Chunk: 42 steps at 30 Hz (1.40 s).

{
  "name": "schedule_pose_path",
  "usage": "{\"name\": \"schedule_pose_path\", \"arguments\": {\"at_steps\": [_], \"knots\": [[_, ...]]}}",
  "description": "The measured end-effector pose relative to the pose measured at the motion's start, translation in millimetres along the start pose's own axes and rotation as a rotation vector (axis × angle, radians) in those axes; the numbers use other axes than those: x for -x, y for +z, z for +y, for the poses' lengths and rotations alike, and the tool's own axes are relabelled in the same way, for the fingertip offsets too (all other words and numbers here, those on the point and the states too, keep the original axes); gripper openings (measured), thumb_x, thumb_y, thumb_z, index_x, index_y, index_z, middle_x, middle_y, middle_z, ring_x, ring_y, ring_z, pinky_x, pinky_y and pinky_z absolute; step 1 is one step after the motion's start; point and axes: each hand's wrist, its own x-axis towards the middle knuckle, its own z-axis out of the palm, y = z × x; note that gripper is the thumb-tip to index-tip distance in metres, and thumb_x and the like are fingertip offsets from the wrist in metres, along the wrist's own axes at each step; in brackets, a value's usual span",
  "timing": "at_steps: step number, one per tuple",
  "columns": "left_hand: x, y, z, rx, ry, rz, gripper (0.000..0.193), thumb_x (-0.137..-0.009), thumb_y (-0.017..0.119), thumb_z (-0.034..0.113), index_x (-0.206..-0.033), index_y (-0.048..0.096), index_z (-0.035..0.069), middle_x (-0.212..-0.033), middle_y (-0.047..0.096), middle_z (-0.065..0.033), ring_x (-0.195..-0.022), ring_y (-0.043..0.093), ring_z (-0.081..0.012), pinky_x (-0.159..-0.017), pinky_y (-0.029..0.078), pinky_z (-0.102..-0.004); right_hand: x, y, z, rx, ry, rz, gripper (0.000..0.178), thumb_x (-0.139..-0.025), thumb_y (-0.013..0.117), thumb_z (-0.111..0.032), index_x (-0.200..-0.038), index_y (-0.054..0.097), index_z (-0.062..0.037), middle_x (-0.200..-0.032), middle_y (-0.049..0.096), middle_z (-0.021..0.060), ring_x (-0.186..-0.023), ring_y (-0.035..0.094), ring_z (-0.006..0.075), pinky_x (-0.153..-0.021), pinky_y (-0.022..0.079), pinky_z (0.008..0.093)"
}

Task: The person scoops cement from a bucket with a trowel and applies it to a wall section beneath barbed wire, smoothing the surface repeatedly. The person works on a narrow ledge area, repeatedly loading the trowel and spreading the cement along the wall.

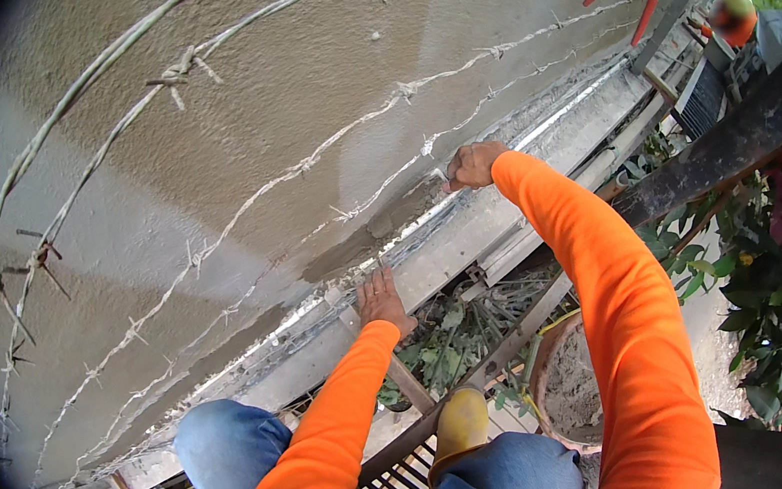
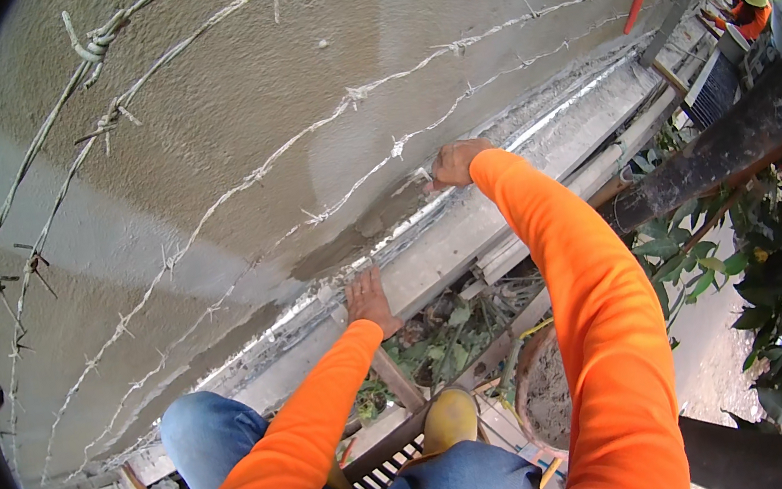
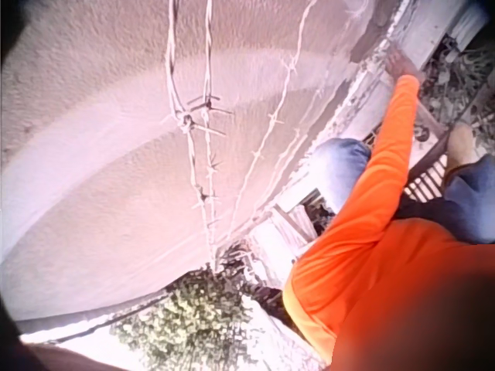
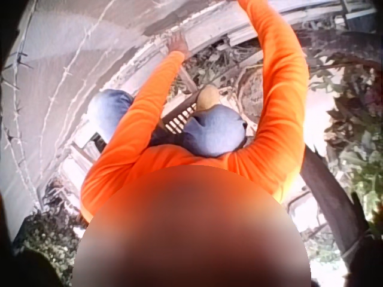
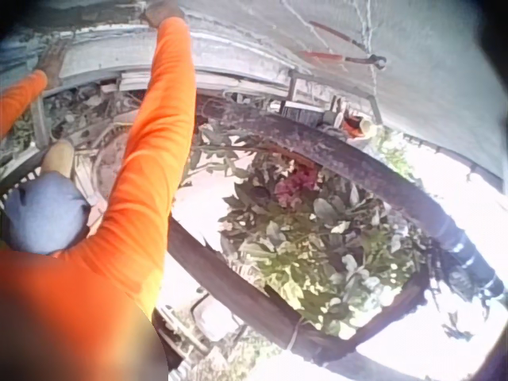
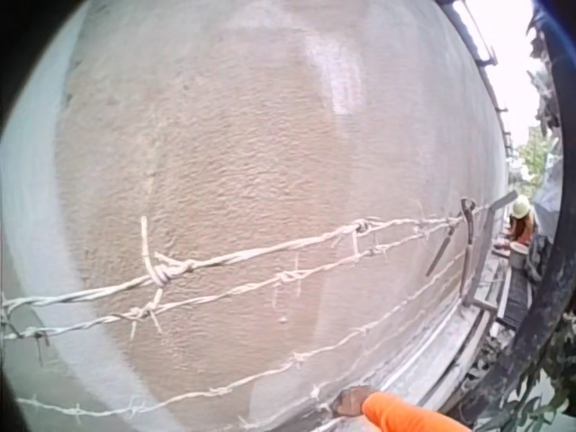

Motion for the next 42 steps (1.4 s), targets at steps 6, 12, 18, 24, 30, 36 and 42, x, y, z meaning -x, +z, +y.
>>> {"name": "schedule_pose_path", "arguments": {"at_steps": [6, 12, 18, 24, 30, 36, 42], "knots": [[-1, 1, -1, 0.032, 0.020, 0.023, 0.131, -0.066, 0.092, 0.036, -0.164, 0.012, 0.003, -0.167, 0.025, -0.0222, -0.155, 0.022, -0.0423, -0.129, 0.013, -0.0494, 18, 20, 17, 0.077, 0.051, 0.117, 0.049, -0.089, 0.064, -0.068, -0.114, 0.079, -0.0284, -0.114, 0.077, 0.0094, -0.114, 0.069, 0.0337, -0.101, 0.052, 0.0443], [-1, -1, -6, 0.031, 0.034, 0.014, 0.129, -0.067, 0.091, 0.036, -0.164, 0.013, 0.003, -0.166, 0.026, -0.0219, -0.154, 0.024, -0.0429, -0.129, 0.013, -0.0499, 6, 0, 7, 0.038, 0.058, 0.142, 0.050, -0.087, 0.069, -0.063, -0.115, 0.079, -0.0227, -0.121, 0.075, 0.0121, -0.118, 0.068, 0.0338, -0.104, 0.052, 0.0454], [-1, -1, -4, 0.014, 0.036, 0.018, 0.128, -0.068, 0.091, 0.036, -0.164, 0.014, 0.002, -0.165, 0.027, -0.0220, -0.154, 0.023, -0.0421, -0.129, 0.014, -0.0500, 21, 20, 17, 0.141, -0.067, 0.220, 0.048, -0.087, 0.069, -0.060, -0.112, 0.080, -0.0213, -0.107, 0.078, 0.0147, -0.106, 0.072, 0.0356, -0.097, 0.055, 0.0452], [1, -10, -2, 0.012, 0.026, -0.022, 0.129, -0.068, 0.091, 0.037, -0.164, 0.011, 0.002, -0.167, 0.025, -0.0212, -0.155, 0.021, -0.0398, -0.129, 0.013, -0.0491, -7, 58, -25, 0.256, -0.093, 0.262, 0.040, -0.089, 0.067, -0.052, -0.104, 0.081, -0.0172, -0.100, 0.078, 0.0160, -0.099, 0.074, 0.0360, -0.089, 0.058, 0.0477], [1, -12, -1, 0.001, 0.013, -0.050, 0.129, -0.070, 0.090, 0.038, -0.165, 0.010, 0.002, -0.169, 0.023, -0.0206, -0.156, 0.021, -0.0387, -0.130, 0.012, -0.0479, -2, 57, -35, 0.076, -0.100, 0.175, 0.042, -0.090, 0.065, -0.052, -0.107, 0.080, -0.0168, -0.109, 0.077, 0.0157, -0.108, 0.072, 0.0364, -0.094, 0.056, 0.0478], [-2, -6, -5, 0.032, 0.031, 0.002, 0.130, -0.066, 0.093, 0.037, -0.164, 0.014, 0.002, -0.166, 0.027, -0.0209, -0.154, 0.025, -0.0406, -0.129, 0.016, -0.0486, 15, 54, -20, -0.140, -0.105, 0.180, 0.051, -0.093, 0.063, -0.060, -0.122, 0.076, -0.0198, -0.117, 0.075, 0.0176, -0.116, 0.067, 0.0373, -0.102, 0.051, 0.0469], [-1, -5, -5, 0.036, 0.039, 0.014, 0.128, -0.067, 0.092, 0.034, -0.164, 0.014, 0.002, -0.166, 0.027, -0.0206, -0.154, 0.023, -0.0402, -0.129, 0.015, -0.0481, 26, 62, 5, -0.141, -0.101, 0.197, 0.053, -0.093, 0.063, -0.061, -0.126, 0.075, -0.0220, -0.117, 0.074, 0.0172, -0.116, 0.067, 0.0374, -0.102, 0.051, 0.0462]]}}
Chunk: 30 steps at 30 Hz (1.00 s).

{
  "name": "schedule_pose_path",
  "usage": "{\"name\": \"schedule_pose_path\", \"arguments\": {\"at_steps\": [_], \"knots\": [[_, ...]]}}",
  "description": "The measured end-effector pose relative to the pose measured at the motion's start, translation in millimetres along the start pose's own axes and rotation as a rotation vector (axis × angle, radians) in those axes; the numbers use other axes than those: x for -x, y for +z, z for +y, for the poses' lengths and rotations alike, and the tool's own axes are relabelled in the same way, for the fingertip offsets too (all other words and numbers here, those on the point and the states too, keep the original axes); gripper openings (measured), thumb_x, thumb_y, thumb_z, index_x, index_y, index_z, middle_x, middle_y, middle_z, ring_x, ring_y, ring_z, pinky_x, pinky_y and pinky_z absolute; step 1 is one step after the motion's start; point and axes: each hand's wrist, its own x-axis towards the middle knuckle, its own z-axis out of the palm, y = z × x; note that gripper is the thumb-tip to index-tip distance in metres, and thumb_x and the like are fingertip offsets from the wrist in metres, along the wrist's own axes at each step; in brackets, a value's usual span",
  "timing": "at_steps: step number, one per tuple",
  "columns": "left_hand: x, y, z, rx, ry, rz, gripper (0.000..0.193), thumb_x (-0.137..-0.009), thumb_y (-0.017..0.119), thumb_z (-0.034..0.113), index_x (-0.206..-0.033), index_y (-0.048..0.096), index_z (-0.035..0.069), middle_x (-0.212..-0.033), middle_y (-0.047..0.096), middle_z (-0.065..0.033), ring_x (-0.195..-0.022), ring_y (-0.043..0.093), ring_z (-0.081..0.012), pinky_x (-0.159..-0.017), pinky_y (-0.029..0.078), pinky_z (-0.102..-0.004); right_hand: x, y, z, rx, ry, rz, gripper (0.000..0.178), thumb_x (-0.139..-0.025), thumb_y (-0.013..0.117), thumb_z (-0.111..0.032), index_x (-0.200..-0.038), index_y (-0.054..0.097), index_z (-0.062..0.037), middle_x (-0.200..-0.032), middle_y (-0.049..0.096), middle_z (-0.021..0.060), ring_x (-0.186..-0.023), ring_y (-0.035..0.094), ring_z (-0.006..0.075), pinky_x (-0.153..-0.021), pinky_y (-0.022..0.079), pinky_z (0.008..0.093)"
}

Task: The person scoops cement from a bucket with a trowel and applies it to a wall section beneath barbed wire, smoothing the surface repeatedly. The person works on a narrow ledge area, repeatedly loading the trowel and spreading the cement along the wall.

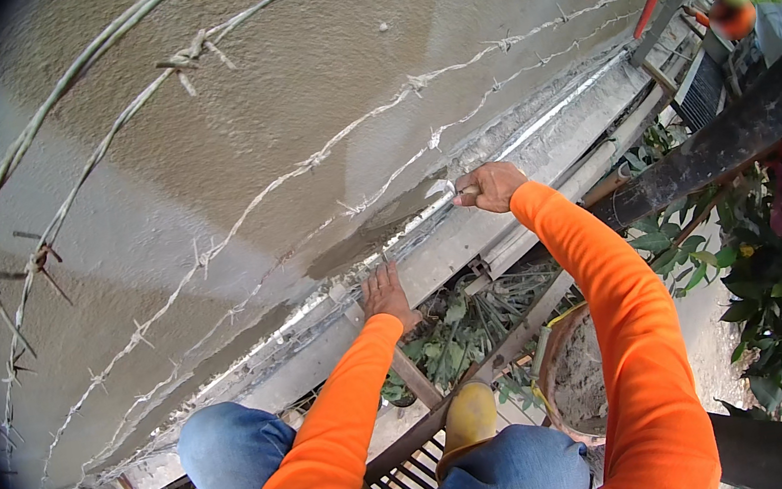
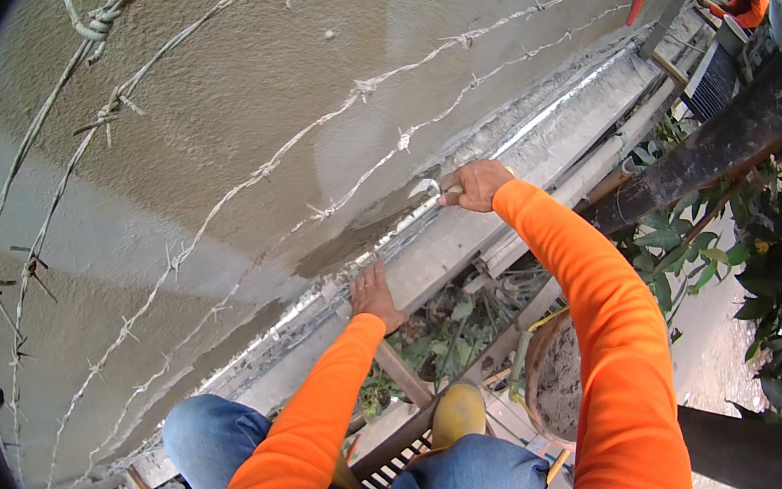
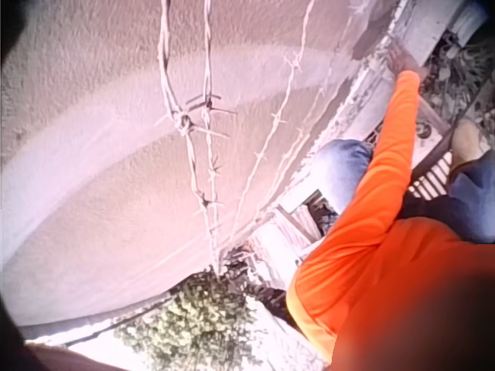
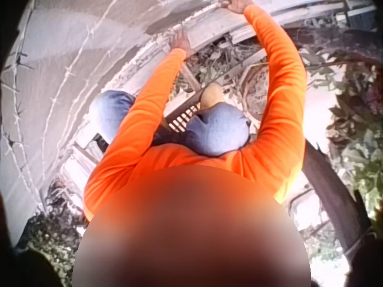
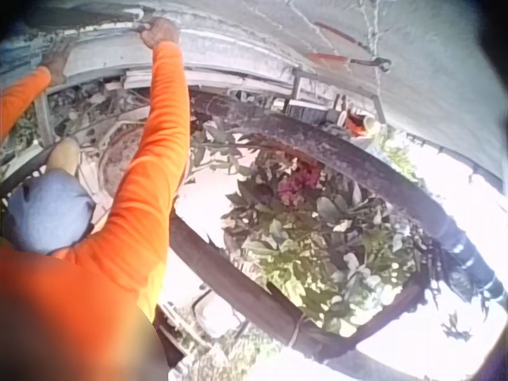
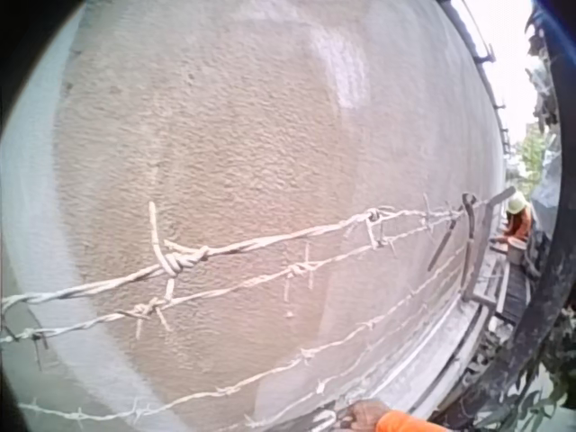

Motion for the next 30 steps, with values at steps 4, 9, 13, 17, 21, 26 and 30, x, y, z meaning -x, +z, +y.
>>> {"name": "schedule_pose_path", "arguments": {"at_steps": [4, 9, 13, 17, 21, 26, 30], "knots": [[3, -3, 3, -0.049, -0.004, -0.038, 0.129, -0.070, 0.090, 0.038, -0.165, 0.011, 0.002, -0.168, 0.023, -0.0203, -0.156, 0.021, -0.0387, -0.130, 0.013, -0.0479, -3, 8, 0, 0.141, -0.083, 0.085, 0.045, -0.097, 0.059, -0.058, -0.111, 0.076, -0.0192, -0.102, 0.076, 0.0173, -0.105, 0.069, 0.0384, -0.092, 0.053, 0.0493], [10, -6, 8, -0.082, -0.023, -0.082, 0.129, -0.071, 0.088, 0.041, -0.166, 0.009, 0.003, -0.170, 0.021, -0.0187, -0.157, 0.020, -0.0359, -0.130, 0.012, -0.0459, -9, 18, -13, 0.241, -0.037, 0.031, 0.038, -0.096, 0.060, -0.052, -0.107, 0.077, -0.0195, -0.099, 0.077, 0.0165, -0.100, 0.072, 0.0385, -0.089, 0.056, 0.0500], [13, -8, 11, -0.089, -0.027, -0.094, 0.129, -0.072, 0.088, 0.041, -0.166, 0.007, 0.004, -0.170, 0.022, -0.0179, -0.157, 0.019, -0.0352, -0.130, 0.012, -0.0452, -18, 30, -26, 0.306, -0.053, 0.028, 0.039, -0.095, 0.062, -0.050, -0.108, 0.078, -0.0180, -0.098, 0.077, 0.0163, -0.097, 0.073, 0.0371, -0.088, 0.057, 0.0488], [14, -10, 12, -0.085, -0.038, -0.103, 0.130, -0.072, 0.088, 0.041, -0.166, 0.006, 0.003, -0.170, 0.021, -0.0174, -0.157, 0.019, -0.0351, -0.130, 0.012, -0.0456, -33, 43, -40, 0.350, -0.081, 0.035, 0.042, -0.094, 0.062, -0.051, -0.108, 0.078, -0.0152, -0.099, 0.078, 0.0161, -0.097, 0.074, 0.0355, -0.088, 0.057, 0.0474], [13, -11, 11, -0.096, -0.028, -0.109, 0.130, -0.072, 0.088, 0.041, -0.165, 0.006, 0.003, -0.170, 0.021, -0.0175, -0.157, 0.019, -0.0354, -0.130, 0.011, -0.0459, -42, 49, -51, 0.296, -0.093, 0.027, 0.040, -0.093, 0.063, -0.051, -0.106, 0.079, -0.0171, -0.097, 0.078, 0.0156, -0.097, 0.073, 0.0352, -0.088, 0.057, 0.0471], [11, -9, 10, -0.084, -0.028, -0.107, 0.130, -0.072, 0.088, 0.040, -0.165, 0.007, 0.003, -0.170, 0.021, -0.0182, -0.157, 0.019, -0.0364, -0.130, 0.012, -0.0462, -35, 51, -55, 0.177, -0.093, 0.039, 0.038, -0.092, 0.065, -0.051, -0.107, 0.079, -0.0195, -0.096, 0.077, 0.0156, -0.097, 0.073, 0.0364, -0.088, 0.057, 0.0481], [10, -6, 8, -0.046, -0.020, -0.082, 0.129, -0.071, 0.089, 0.039, -0.165, 0.008, 0.002, -0.169, 0.021, -0.0189, -0.157, 0.020, -0.0364, -0.130, 0.012, -0.0465, -27, 56, -53, 0.111, -0.128, 0.087, 0.038, -0.093, 0.062, -0.050, -0.113, 0.079, -0.0220, -0.099, 0.077, 0.0179, -0.097, 0.073, 0.0376, -0.089, 0.057, 0.0484]]}}
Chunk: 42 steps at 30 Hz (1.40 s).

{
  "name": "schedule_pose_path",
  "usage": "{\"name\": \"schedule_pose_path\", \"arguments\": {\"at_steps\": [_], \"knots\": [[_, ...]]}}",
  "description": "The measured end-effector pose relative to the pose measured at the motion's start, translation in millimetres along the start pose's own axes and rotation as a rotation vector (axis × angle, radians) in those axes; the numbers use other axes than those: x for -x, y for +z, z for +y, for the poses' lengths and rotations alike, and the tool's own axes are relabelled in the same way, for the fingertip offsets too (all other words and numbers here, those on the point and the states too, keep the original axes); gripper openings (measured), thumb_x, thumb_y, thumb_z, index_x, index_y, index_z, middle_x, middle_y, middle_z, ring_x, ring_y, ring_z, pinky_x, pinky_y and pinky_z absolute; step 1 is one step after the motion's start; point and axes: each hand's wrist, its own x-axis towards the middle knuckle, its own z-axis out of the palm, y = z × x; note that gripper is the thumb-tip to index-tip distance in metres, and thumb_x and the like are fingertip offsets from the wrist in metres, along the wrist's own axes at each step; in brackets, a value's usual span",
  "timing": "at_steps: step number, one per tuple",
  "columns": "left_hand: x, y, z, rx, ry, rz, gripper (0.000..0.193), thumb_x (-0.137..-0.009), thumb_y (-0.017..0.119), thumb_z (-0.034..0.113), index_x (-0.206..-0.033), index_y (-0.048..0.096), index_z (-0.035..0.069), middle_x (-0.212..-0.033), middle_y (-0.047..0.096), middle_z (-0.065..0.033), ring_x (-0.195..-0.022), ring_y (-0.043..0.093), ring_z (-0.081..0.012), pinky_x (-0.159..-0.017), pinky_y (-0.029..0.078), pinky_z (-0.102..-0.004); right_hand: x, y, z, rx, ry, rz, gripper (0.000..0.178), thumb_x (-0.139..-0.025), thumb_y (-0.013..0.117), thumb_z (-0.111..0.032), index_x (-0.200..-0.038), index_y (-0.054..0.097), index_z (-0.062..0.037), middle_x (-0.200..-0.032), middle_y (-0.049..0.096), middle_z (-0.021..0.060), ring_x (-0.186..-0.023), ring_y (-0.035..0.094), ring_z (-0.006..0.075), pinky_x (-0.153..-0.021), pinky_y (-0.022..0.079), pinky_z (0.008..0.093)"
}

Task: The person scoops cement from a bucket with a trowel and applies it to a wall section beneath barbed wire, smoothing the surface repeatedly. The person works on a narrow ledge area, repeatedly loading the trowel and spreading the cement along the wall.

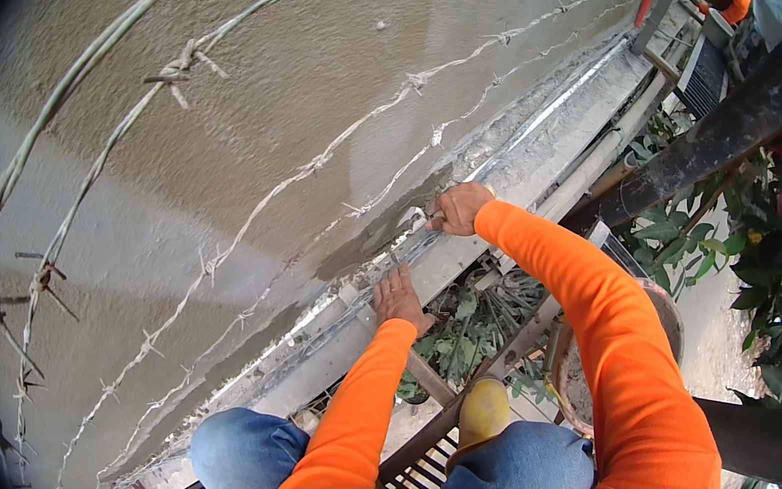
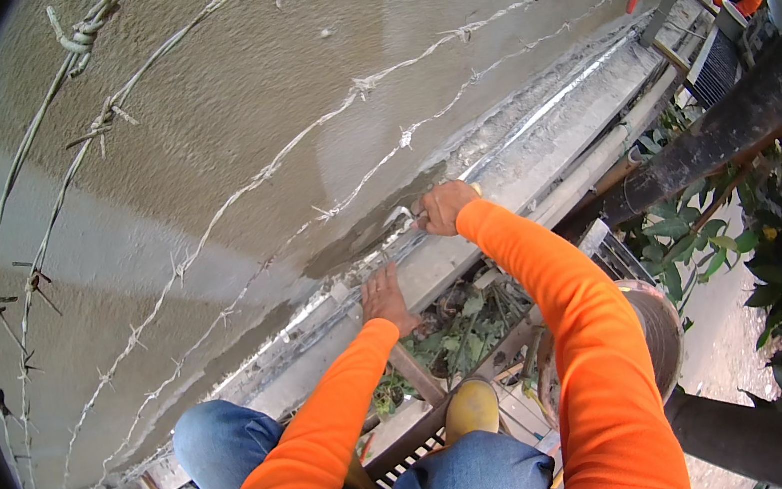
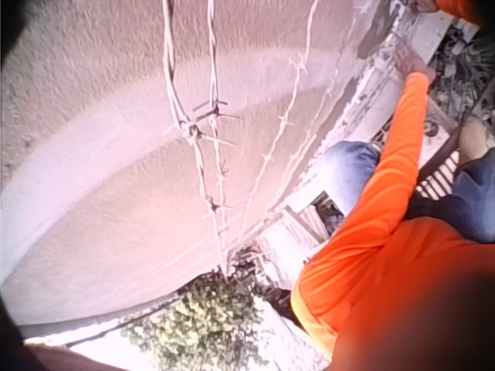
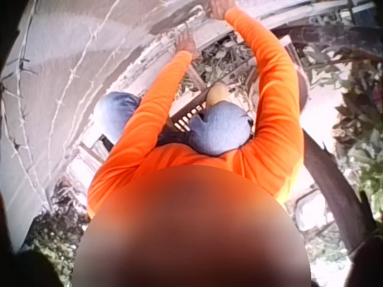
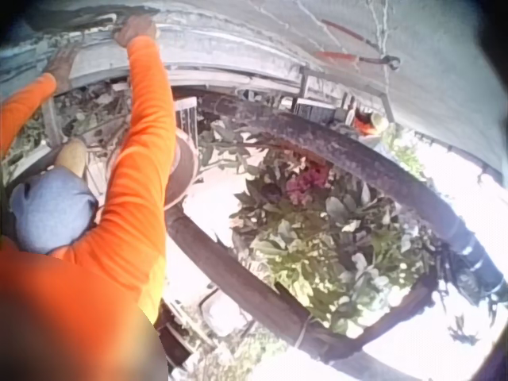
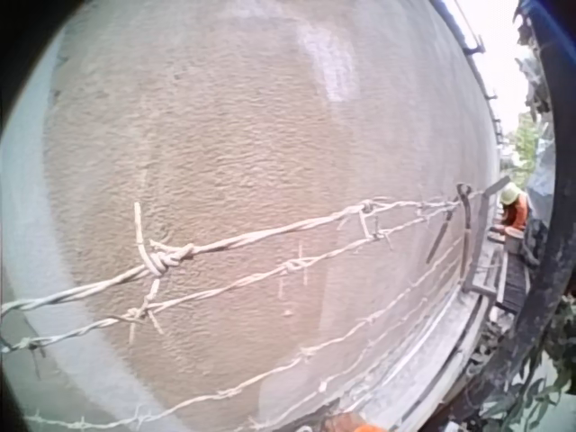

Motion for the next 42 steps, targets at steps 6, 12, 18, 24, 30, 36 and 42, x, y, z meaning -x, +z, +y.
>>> {"name": "schedule_pose_path", "arguments": {"at_steps": [6, 12, 18, 24, 30, 36, 42], "knots": [[-1, 5, -2, -0.021, 0.018, 0.033, 0.127, -0.070, 0.089, 0.037, -0.164, 0.010, 0.002, -0.168, 0.023, -0.0194, -0.156, 0.021, -0.0374, -0.130, 0.012, -0.0470, 12, 3, 4, -0.154, -0.028, 0.057, 0.046, -0.094, 0.061, -0.055, -0.118, 0.076, -0.0195, -0.100, 0.076, 0.0196, -0.100, 0.071, 0.0395, -0.091, 0.055, 0.0490], [-3, 2, -5, -0.010, 0.005, 0.014, 0.126, -0.071, 0.088, 0.035, -0.164, 0.010, 0.002, -0.168, 0.023, -0.0199, -0.156, 0.021, -0.0379, -0.130, 0.012, -0.0475, 65, -29, 20, -0.184, -0.072, 0.252, 0.048, -0.097, 0.060, -0.058, -0.112, 0.075, -0.0148, -0.106, 0.073, 0.0133, -0.101, 0.069, 0.0375, -0.090, 0.054, 0.0479], [-1, 5, -4, 0.002, 0.007, 0.042, 0.127, -0.072, 0.087, 0.035, -0.165, 0.007, 0.004, -0.168, 0.023, -0.0194, -0.157, 0.019, -0.0373, -0.130, 0.010, -0.0471, 246, -113, 20, -0.284, 0.060, 0.429, 0.033, -0.093, 0.071, -0.038, -0.096, 0.071, -0.0053, -0.081, 0.061, 0.0131, -0.079, 0.063, 0.0349, -0.069, 0.050, 0.0436], [-5, 7, -5, -0.031, 0.034, 0.136, 0.123, -0.072, 0.088, 0.035, -0.164, 0.013, 0.004, -0.161, 0.033, -0.0192, -0.152, 0.027, -0.0380, -0.127, 0.016, -0.0497, 466, -140, -73, -0.336, 0.568, 0.464, 0.025, -0.087, 0.068, -0.024, -0.090, 0.065, 0.0006, -0.076, 0.049, 0.0151, -0.071, 0.050, 0.0337, -0.064, 0.040, 0.0409], [-3, 9, -7, -0.051, 0.052, 0.217, 0.113, -0.074, 0.086, 0.032, -0.162, 0.020, 0.003, -0.154, 0.040, -0.0157, -0.146, 0.034, -0.0344, -0.124, 0.019, -0.0483, 539, -89, -154, -0.131, 1.142, 0.118, 0.030, -0.095, 0.066, -0.030, -0.087, 0.065, -0.0015, -0.077, 0.060, 0.0218, -0.068, 0.057, 0.0438, -0.064, 0.046, 0.0472], [-27, -25, -25, -0.159, 0.087, 0.191, 0.117, -0.075, 0.086, 0.033, -0.164, 0.014, 0.006, -0.162, 0.033, -0.0184, -0.150, 0.033, -0.0369, -0.123, 0.026, -0.0521, 487, -148, -150, -0.386, 0.919, 0.423, 0.035, -0.087, 0.077, -0.024, -0.092, 0.054, 0.0031, -0.079, 0.054, 0.0195, -0.068, 0.052, 0.0334, -0.067, 0.045, 0.0394], [-18, -72, -34, -0.326, 0.355, 0.250, 0.115, -0.078, 0.082, 0.026, -0.166, 0.011, 0.010, -0.165, 0.030, -0.0190, -0.151, 0.033, -0.0369, -0.123, 0.030, -0.0507, 371, -183, -147, -0.664, 0.629, 0.319, 0.041, -0.094, 0.072, -0.035, -0.113, 0.060, -0.0007, -0.091, 0.067, 0.0228, -0.087, 0.068, 0.0387, -0.081, 0.052, 0.0461]]}}
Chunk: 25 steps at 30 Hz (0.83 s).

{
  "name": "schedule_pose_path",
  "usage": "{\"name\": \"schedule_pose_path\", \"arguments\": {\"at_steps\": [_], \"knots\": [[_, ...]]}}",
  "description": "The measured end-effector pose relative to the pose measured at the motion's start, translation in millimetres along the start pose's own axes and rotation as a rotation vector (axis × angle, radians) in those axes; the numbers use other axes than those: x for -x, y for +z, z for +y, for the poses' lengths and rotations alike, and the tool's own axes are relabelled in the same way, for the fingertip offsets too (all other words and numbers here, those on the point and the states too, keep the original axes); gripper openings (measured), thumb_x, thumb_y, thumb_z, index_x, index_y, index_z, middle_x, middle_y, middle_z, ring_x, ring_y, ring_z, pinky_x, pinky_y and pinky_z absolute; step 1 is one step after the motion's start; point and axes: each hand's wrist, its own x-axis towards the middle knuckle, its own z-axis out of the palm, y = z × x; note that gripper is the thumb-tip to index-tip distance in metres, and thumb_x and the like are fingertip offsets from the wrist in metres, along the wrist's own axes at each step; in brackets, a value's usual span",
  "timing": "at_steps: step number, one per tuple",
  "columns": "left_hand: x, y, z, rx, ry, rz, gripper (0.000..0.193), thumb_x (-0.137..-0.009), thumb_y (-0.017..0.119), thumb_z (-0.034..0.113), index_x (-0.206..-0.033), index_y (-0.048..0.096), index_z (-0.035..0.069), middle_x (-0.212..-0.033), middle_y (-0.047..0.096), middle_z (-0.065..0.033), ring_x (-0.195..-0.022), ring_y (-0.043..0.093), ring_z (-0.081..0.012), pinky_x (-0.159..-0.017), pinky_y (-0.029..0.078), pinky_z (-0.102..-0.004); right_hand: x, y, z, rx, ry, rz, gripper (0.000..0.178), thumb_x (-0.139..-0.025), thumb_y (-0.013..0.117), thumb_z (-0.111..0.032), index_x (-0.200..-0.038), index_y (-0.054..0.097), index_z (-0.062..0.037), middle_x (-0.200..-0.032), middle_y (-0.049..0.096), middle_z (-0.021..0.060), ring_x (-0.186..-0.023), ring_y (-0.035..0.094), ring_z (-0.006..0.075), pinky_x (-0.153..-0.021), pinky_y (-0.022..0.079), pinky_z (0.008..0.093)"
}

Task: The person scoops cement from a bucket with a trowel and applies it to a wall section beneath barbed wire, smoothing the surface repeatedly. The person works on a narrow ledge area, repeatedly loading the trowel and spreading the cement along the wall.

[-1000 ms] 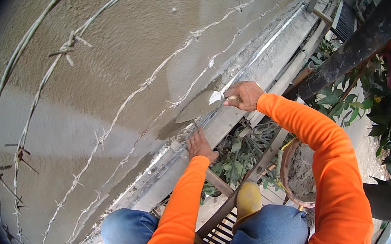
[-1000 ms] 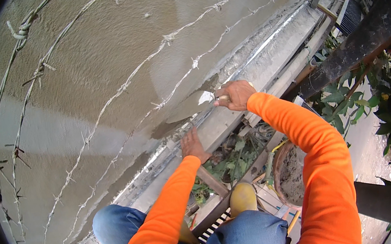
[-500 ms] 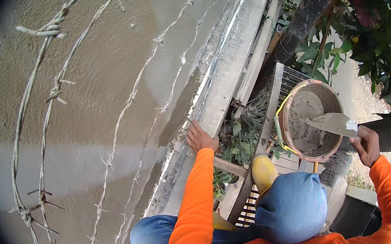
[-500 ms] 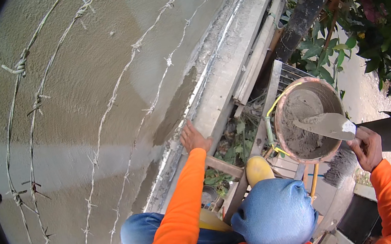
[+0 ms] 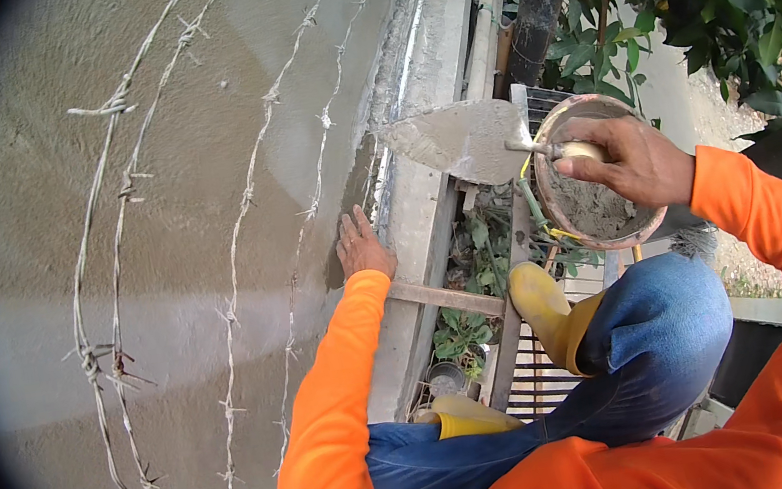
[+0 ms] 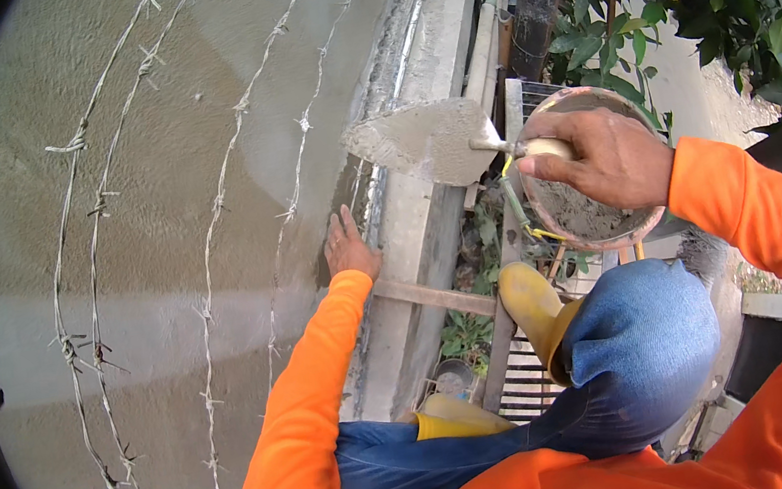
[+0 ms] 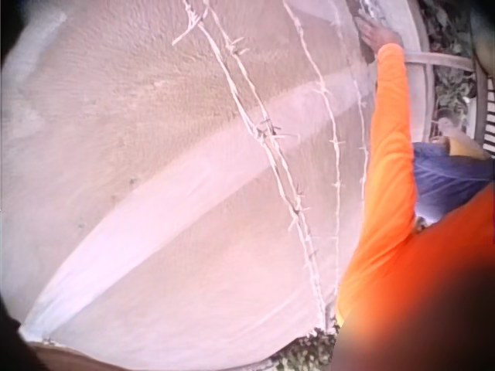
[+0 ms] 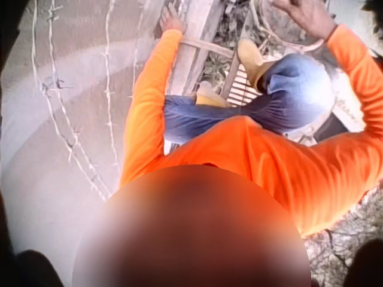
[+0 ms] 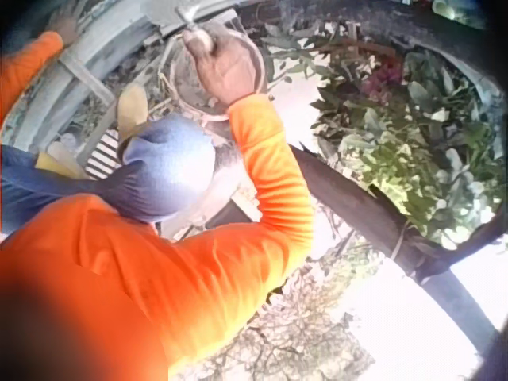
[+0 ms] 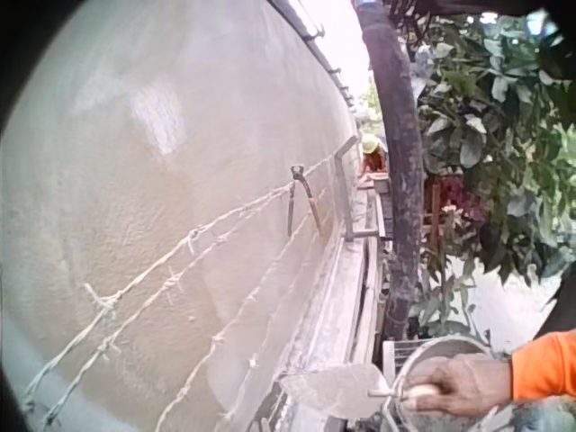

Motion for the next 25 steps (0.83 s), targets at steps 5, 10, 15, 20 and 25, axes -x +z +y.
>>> {"name": "schedule_pose_path", "arguments": {"at_steps": [5, 10, 15, 20, 25], "knots": [[-8, -36, 21, 0.120, -0.064, -0.212, 0.110, -0.080, 0.081, 0.024, -0.166, 0.014, 0.013, -0.162, 0.036, -0.0186, -0.150, 0.036, -0.0365, -0.121, 0.035, -0.0499, -41, 70, -8, -0.304, 0.275, -0.251, 0.041, -0.099, 0.067, -0.039, -0.117, 0.061, -0.0029, -0.084, 0.067, 0.0143, -0.071, 0.068, 0.0285, -0.061, 0.053, 0.0441], [11, -48, 15, 0.217, -0.129, -0.102, 0.100, -0.082, 0.079, 0.025, -0.163, 0.021, 0.011, -0.159, 0.038, -0.0185, -0.149, 0.036, -0.0366, -0.120, 0.035, -0.0504, -63, 117, -12, -0.510, 0.490, -0.189, 0.041, -0.102, 0.062, -0.042, -0.115, 0.057, -0.0039, -0.071, 0.057, 0.0071, -0.051, 0.058, 0.0193, -0.042, 0.047, 0.0384], [72, -18, -24, 0.198, -0.201, 0.073, 0.099, -0.082, 0.079, 0.024, -0.162, 0.023, 0.008, -0.160, 0.038, -0.0189, -0.150, 0.034, -0.0370, -0.121, 0.032, -0.0510, -68, 178, -19, -0.756, 0.547, -0.152, 0.048, -0.105, 0.052, -0.049, -0.116, 0.052, -0.0027, -0.069, 0.055, 0.0088, -0.046, 0.056, 0.0206, -0.038, 0.045, 0.0387], [101, 26, -46, 0.202, -0.336, 0.045, 0.098, -0.081, 0.079, 0.020, -0.161, 0.024, 0.008, -0.162, 0.036, -0.0197, -0.151, 0.033, -0.0381, -0.122, 0.030, -0.0514, -73, 270, -42, -1.028, 0.572, -0.121, 0.049, -0.106, 0.051, -0.049, -0.122, 0.050, -0.0028, -0.070, 0.055, 0.0088, -0.047, 0.057, 0.0219, -0.038, 0.046, 0.0395], [99, 62, -55, 0.376, -0.438, 0.027, 0.102, -0.081, 0.082, 0.029, -0.162, 0.023, 0.012, -0.168, 0.026, -0.0158, -0.153, 0.029, -0.0396, -0.124, 0.026, -0.0507, -77, 373, -76, -1.294, 0.656, -0.039, 0.039, -0.105, 0.053, -0.045, -0.118, 0.051, -0.0089, -0.071, 0.054, 0.0069, -0.047, 0.053, 0.0193, -0.040, 0.046, 0.0386]]}}
